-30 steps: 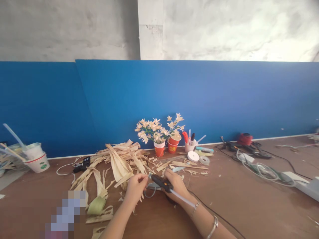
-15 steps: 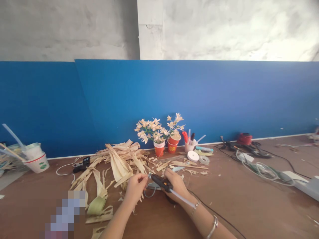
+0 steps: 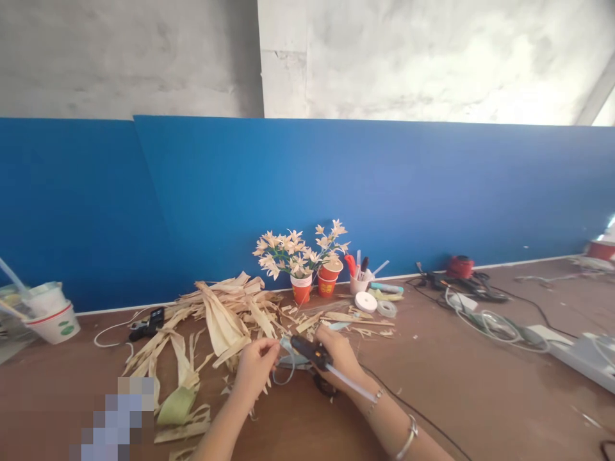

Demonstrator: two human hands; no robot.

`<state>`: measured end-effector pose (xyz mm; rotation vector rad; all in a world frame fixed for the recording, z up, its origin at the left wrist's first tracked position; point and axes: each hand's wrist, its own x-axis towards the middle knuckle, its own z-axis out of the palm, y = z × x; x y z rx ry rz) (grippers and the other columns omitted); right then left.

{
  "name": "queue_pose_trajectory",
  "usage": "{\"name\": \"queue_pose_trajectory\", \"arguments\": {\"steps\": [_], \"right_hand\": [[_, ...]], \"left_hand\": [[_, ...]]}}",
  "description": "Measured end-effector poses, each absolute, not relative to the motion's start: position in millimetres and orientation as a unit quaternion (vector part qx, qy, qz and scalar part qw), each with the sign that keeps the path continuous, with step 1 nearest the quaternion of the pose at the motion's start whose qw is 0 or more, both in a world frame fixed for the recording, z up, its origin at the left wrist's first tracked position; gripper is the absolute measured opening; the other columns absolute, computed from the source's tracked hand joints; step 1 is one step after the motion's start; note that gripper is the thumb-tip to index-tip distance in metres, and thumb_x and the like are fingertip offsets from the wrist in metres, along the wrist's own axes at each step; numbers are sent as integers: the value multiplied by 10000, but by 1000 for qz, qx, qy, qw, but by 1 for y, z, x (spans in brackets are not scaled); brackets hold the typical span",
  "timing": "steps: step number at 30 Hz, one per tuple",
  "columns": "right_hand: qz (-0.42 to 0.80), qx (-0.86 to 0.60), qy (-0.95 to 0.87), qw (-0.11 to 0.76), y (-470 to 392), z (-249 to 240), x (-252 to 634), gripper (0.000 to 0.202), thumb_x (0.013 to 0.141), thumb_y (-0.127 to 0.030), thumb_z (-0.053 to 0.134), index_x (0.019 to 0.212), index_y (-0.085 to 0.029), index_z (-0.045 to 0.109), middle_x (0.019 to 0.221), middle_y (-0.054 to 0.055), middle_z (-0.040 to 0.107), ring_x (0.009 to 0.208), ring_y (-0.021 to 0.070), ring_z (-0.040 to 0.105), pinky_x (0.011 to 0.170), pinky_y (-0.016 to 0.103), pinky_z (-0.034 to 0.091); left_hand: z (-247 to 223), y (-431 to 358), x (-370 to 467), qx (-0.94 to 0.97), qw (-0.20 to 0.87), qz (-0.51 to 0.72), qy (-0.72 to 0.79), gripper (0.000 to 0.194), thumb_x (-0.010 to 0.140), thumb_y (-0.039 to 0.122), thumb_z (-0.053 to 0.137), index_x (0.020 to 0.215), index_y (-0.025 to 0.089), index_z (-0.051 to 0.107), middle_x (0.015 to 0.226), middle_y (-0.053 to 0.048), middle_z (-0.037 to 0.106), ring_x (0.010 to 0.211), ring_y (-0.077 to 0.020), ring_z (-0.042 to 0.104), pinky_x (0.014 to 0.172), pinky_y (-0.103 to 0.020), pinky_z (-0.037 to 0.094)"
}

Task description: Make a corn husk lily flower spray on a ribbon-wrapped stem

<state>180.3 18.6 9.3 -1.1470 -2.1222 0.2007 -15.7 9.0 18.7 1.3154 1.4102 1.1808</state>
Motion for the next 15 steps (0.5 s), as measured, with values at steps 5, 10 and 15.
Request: {"name": "queue_pose_trajectory", "arguments": {"steps": [5,10,15], "right_hand": [[102,-448,-821,340,15,30,191,141,626,-189,520,766,-200,507,703,6,578,643,164,499,591,237,311],[67,-666,-698,254,28,48,249,250,697,-175,508,947,-178,499,831,80,650,760,222,588,641,274,347],[116,-806,-574,79,37,34,301,374,725,-142,478,1099,-129,492,989,172,648,910,306,615,757,407,384]], "left_hand": [[17,9,-17,544,419,465,559,340,624,431,575,738,131,685,567,-19,613,527,-169,543,523,-282,462],[16,10,-19,550,403,467,564,358,628,459,565,734,138,685,547,-13,593,545,-182,550,527,-290,469],[13,11,-18,563,401,465,553,345,650,450,559,734,141,688,542,-6,580,541,-176,544,522,-279,465]]}}
